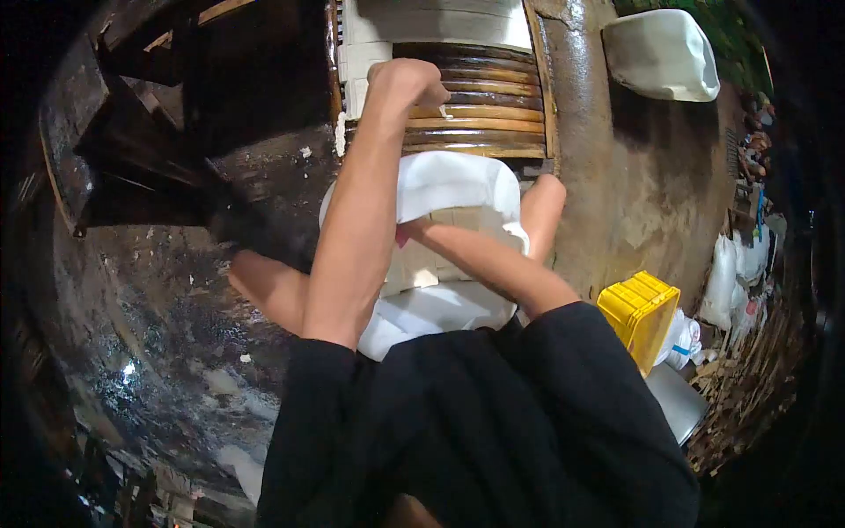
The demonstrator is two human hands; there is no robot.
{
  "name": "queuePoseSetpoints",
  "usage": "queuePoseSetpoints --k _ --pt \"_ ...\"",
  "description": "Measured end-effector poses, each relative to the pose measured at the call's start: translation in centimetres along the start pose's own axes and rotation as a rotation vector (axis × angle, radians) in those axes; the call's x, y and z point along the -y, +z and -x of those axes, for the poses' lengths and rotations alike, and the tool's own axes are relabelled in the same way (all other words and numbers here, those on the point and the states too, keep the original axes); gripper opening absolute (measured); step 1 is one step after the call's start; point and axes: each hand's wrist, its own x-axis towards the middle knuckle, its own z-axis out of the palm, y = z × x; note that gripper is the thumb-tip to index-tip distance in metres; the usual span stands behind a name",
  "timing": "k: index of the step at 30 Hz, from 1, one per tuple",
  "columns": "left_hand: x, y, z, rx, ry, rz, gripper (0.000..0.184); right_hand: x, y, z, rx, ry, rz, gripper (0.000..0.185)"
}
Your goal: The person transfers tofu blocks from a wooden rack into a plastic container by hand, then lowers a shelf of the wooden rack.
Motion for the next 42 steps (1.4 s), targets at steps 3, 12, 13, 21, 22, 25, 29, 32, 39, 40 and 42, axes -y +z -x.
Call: queuePoseSetpoints --k 3,12,13,21,22,25,29,32,39,40,42 --pt "0.0 0.0 -0.2 -0.008 -0.006 0.020 0.036 -0.1 1.0 0.1 -0.002 -0.015 0.031 0.040" --pt "0.3 0.2 0.3 -0.045 0.111 0.043 0.058 -0.5 2.6 2.0 -0.002 -0.018 0.091 0.039" --pt "0.1 -0.1 0.7 -0.076 0.114 0.032 0.058 0.4 2.1 1.9 0.020 0.034 0.116 0.038" --pt "0.2 -0.2 0.7 -0.054 0.130 0.023 0.061 -0.1 -0.1 6.1 -0.294 0.201 -0.188 0.037" --pt "0.3 -0.3 0.8 -0.057 0.131 0.027 0.061 0.4 -1.2 6.7 -0.230 0.294 -0.196 0.037" --pt "0.0 0.0 0.3 -0.042 0.117 0.005 0.051 1.2 -2.3 7.2 -0.122 0.436 -0.138 0.036" --pt "-0.2 0.1 0.0 -0.046 0.075 -0.055 0.047 2.0 0.1 4.6 -0.125 0.409 0.004 0.033" --pt "-0.4 0.1 0.1 -0.062 0.087 -0.053 0.046 1.1 -0.1 4.6 -0.053 0.413 -0.003 0.034" --pt "0.0 -0.1 0.6 -0.076 0.175 0.014 0.059 -1.7 2.6 5.6 0.240 0.336 0.248 0.039" --pt "0.1 -0.2 0.5 -0.081 0.176 0.023 0.058 -1.6 3.1 5.3 0.268 0.343 0.247 0.039" --pt "0.2 -0.1 0.6 -0.080 0.179 0.043 0.057 -1.3 3.7 5.4 0.266 0.390 0.244 0.039"
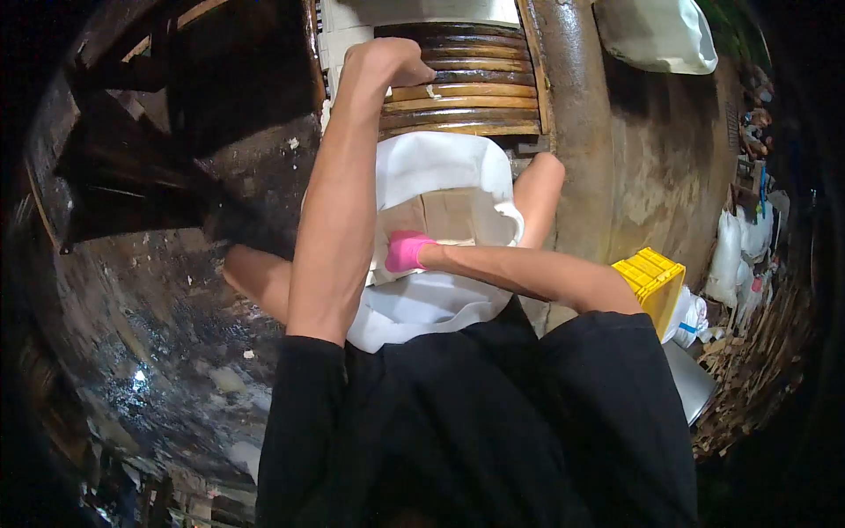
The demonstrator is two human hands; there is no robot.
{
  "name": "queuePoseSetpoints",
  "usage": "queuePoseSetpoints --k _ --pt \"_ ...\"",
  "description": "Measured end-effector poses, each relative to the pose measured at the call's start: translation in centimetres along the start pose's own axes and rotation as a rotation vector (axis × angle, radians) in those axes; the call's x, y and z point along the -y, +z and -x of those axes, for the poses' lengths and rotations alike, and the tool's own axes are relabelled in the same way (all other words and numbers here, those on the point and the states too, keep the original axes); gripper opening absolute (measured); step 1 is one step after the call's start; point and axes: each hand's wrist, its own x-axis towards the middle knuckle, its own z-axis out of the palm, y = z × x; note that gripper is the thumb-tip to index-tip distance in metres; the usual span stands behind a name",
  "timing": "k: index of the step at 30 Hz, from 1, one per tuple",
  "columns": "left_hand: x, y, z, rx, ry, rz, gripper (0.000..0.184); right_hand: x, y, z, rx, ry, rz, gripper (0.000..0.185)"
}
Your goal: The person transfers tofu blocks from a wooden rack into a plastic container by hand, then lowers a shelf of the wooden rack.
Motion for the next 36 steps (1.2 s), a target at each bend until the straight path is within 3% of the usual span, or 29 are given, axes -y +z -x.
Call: queuePoseSetpoints --k 4,6,9,12,16,19,22,25,28,31,34,36 --pt "-0.2 0.0 0.1 -0.013 -0.030 0.007 0.056 0.4 0.9 0.0 0.025 -0.038 0.015 0.038" --pt "-0.2 0.2 0.1 -0.035 -0.033 0.021 0.056 0.6 0.2 0.6 0.177 0.023 -0.023 0.040" --pt "-0.2 0.6 -0.5 -0.062 -0.076 -0.045 0.041 1.1 0.0 1.3 0.191 0.128 -0.254 0.043" --pt "0.1 0.3 -0.5 -0.003 -0.018 0.038 0.056 1.2 1.3 0.4 0.229 0.243 -0.453 0.044" --pt "0.2 0.2 -0.1 -0.038 0.004 0.029 0.057 0.3 3.1 -1.3 0.227 0.273 -0.573 0.031" --pt "0.0 0.0 0.1 -0.032 0.003 0.040 0.057 -0.4 1.9 -0.7 0.358 0.344 -0.729 0.029" --pt "0.0 0.1 0.0 -0.036 0.008 0.045 0.057 -0.4 2.5 -0.7 0.345 0.444 -1.079 0.027" --pt "0.3 0.3 -0.4 -0.033 0.017 0.029 0.058 0.3 3.0 -0.9 0.287 0.486 -1.139 0.027" --pt "0.1 0.0 0.0 -0.006 -0.002 0.034 0.059 -1.0 2.5 -1.0 0.503 0.276 -0.892 0.027" --pt "-0.3 0.2 0.1 -0.017 0.006 0.045 0.059 -1.4 2.2 -0.6 0.476 0.411 -1.041 0.033" --pt "0.5 0.6 -0.4 -0.082 0.055 0.050 0.059 -2.4 2.8 -2.9 0.549 0.450 -0.690 0.037" --pt "0.1 0.8 -0.5 -0.085 0.007 0.031 0.058 -1.9 1.7 -2.6 0.436 0.193 -0.241 0.040"
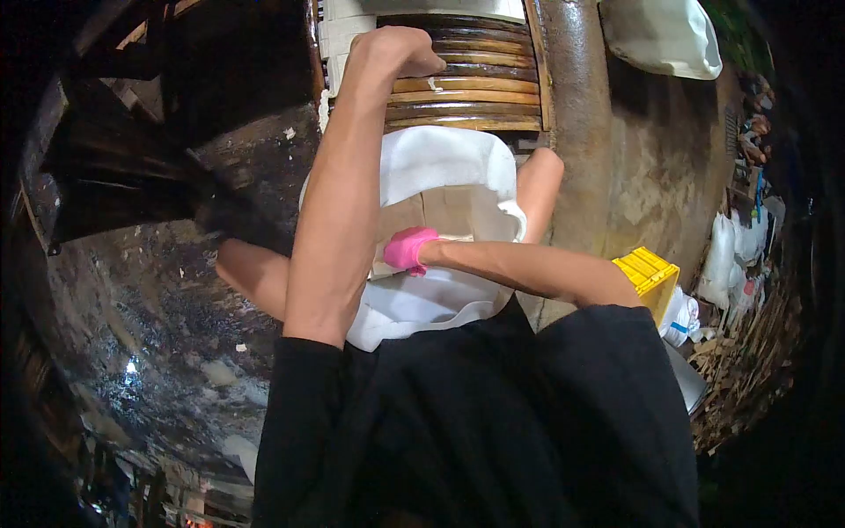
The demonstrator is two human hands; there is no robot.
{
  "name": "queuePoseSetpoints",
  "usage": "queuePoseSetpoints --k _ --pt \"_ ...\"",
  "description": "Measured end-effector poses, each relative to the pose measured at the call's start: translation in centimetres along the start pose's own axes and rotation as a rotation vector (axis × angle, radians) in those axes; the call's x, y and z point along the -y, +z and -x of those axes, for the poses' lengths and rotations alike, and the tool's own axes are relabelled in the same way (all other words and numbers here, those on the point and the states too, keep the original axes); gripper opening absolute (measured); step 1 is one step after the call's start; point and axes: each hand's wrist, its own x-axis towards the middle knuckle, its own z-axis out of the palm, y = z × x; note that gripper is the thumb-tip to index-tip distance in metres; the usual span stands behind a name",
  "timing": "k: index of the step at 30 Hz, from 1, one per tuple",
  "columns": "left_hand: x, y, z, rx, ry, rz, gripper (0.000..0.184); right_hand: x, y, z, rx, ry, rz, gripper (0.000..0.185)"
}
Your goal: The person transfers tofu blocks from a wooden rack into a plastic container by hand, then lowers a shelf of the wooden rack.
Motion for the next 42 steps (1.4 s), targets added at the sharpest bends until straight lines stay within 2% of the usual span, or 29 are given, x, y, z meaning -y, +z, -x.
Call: queuePoseSetpoints --k 1,4,7,10,13,16,19,22,24,25,29,34,40,42 --pt "-0.1 -0.2 0.0 0.021 -0.006 0.006 0.058 0.8 -0.5 1.9 -0.069 -0.083 0.238 0.041" --pt "-0.3 -0.7 0.4 0.071 -0.027 0.026 0.057 2.7 -1.4 9.9 -0.202 -0.071 -0.003 0.043" --pt "-0.4 -0.7 0.3 0.041 -0.029 0.033 0.055 2.3 -0.4 7.8 -0.030 -0.091 0.541 0.047" --pt "0.1 -0.1 -0.1 -0.019 -0.016 0.036 0.054 0.0 1.2 3.8 -0.415 -0.320 0.644 0.049" --pt "-0.1 -0.2 -0.1 0.020 -0.030 0.031 0.054 0.0 1.0 3.2 -0.495 -0.310 0.558 0.044" --pt "-0.3 -0.9 0.2 0.091 -0.021 0.047 0.055 0.6 -0.6 4.6 0.252 -0.012 -0.011 0.037" --pt "-0.1 -0.9 0.2 0.099 0.017 0.056 0.056 0.2 -0.5 1.1 0.475 0.011 -0.106 0.031" --pt "0.3 0.0 -0.5 0.027 -0.002 0.031 0.057 0.3 -0.4 -1.8 0.362 0.040 0.024 0.029" --pt "0.2 -0.5 -0.3 0.077 -0.010 0.052 0.057 -1.7 0.6 -3.5 0.166 -0.170 0.423 0.029" --pt "0.1 -0.7 -0.1 0.104 -0.016 0.068 0.057 -2.2 0.7 -3.6 0.128 -0.185 0.453 0.029" --pt "0.3 0.2 -0.5 -0.021 0.012 -0.002 0.057 -1.0 0.4 -2.1 0.034 -0.216 0.347 0.029" --pt "0.4 -0.2 -0.1 0.009 0.026 0.026 0.057 0.9 1.3 -1.5 -0.190 -0.353 0.399 0.030" --pt "-0.1 -0.7 0.3 0.017 0.035 0.032 0.057 1.5 -1.3 -0.3 -0.381 -0.402 0.496 0.034" --pt "0.2 -0.6 -0.2 0.058 0.039 0.009 0.058 3.1 -1.3 2.0 -0.362 -0.355 0.544 0.035"
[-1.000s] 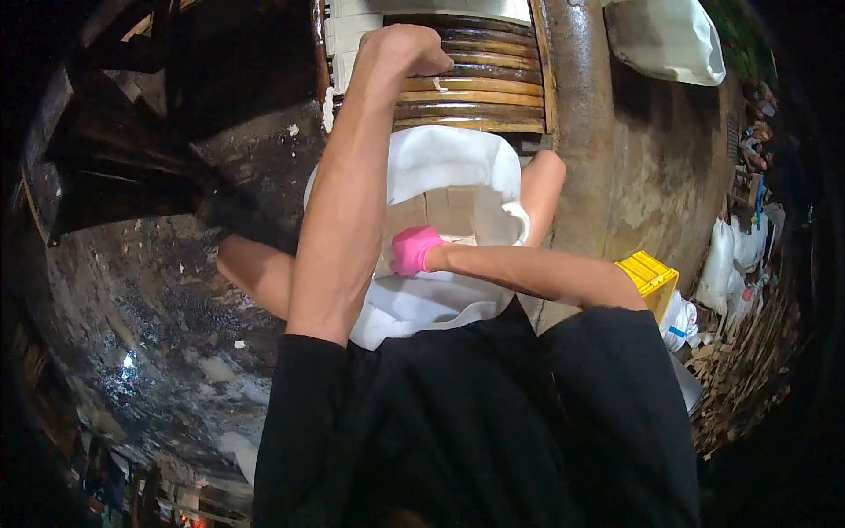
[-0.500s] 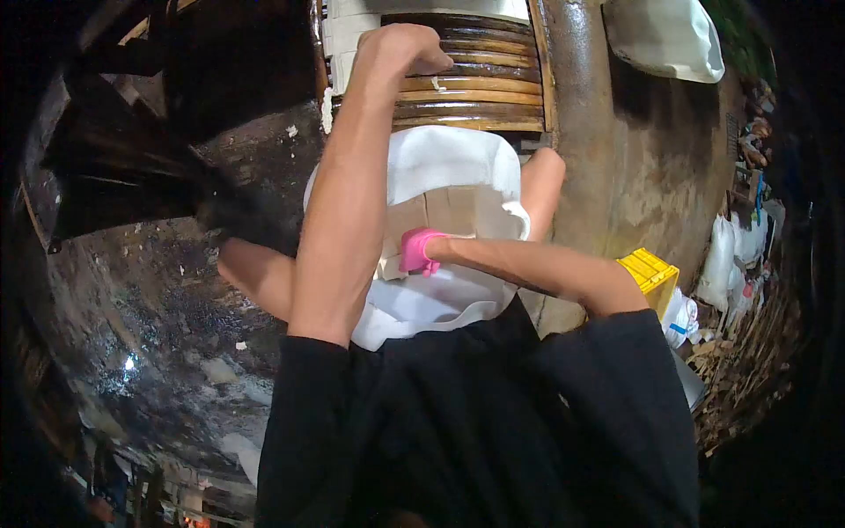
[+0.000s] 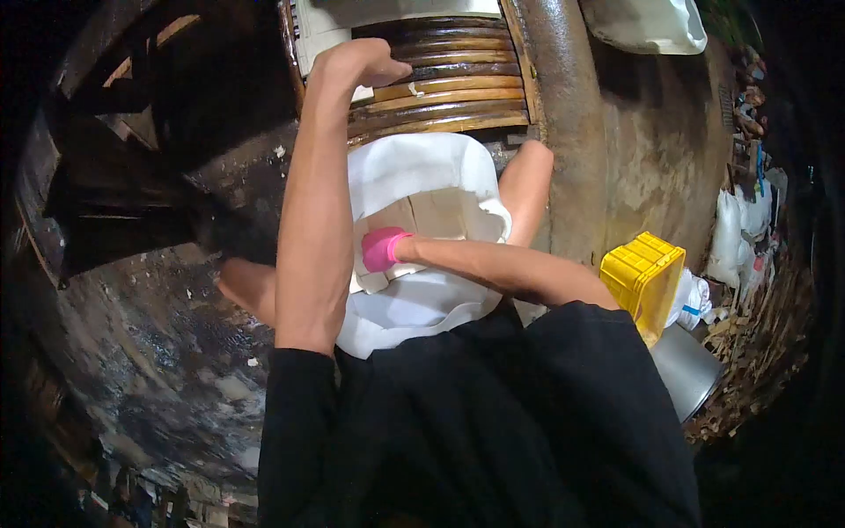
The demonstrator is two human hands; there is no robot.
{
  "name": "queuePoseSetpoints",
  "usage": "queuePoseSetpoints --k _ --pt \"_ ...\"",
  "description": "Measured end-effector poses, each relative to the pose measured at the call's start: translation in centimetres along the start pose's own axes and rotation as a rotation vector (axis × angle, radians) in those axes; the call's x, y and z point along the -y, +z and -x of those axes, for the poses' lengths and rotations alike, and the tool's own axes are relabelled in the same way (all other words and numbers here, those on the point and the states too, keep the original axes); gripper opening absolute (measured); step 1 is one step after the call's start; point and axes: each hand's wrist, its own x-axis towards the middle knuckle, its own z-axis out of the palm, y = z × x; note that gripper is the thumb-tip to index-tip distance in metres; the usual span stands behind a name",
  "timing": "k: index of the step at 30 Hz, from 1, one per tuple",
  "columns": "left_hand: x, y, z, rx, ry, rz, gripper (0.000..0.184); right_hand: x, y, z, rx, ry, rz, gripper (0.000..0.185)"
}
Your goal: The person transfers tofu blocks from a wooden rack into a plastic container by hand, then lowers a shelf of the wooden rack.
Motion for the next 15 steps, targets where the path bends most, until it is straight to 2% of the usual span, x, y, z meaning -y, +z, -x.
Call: queuePoseSetpoints --k 1,4,6,7,9,12,14,15 --pt "0.0 -0.3 0.1 0.021 0.001 -0.014 0.058 0.9 -1.1 0.9 0.017 0.013 0.023 0.036" --pt "0.0 -0.5 0.0 0.051 -0.026 0.011 0.060 0.0 -3.6 2.0 0.173 0.240 -0.337 0.035" --pt "1.5 0.8 -1.4 0.005 0.036 0.005 0.064 -0.4 -2.0 -0.4 -0.117 0.077 -0.192 0.033" --pt "0.3 -0.7 -0.1 0.097 0.002 -0.001 0.065 -0.7 -1.9 -1.1 -0.271 0.001 -0.107 0.032" --pt "0.4 -0.9 0.7 0.030 0.007 -0.064 0.065 -0.7 -2.3 0.4 -0.327 -0.130 -0.098 0.032" --pt "0.7 -0.7 1.5 -0.036 -0.163 -0.068 0.055 -0.7 -1.3 2.9 -0.368 -0.336 -0.098 0.033" --pt "0.7 -1.1 2.0 0.033 -0.260 -0.030 0.046 3.2 -9.9 13.7 0.122 -0.159 -0.069 0.033" --pt "1.5 -0.4 2.4 -0.034 -0.199 -0.057 0.044 2.1 -12.4 17.3 0.216 -0.320 -0.184 0.034"
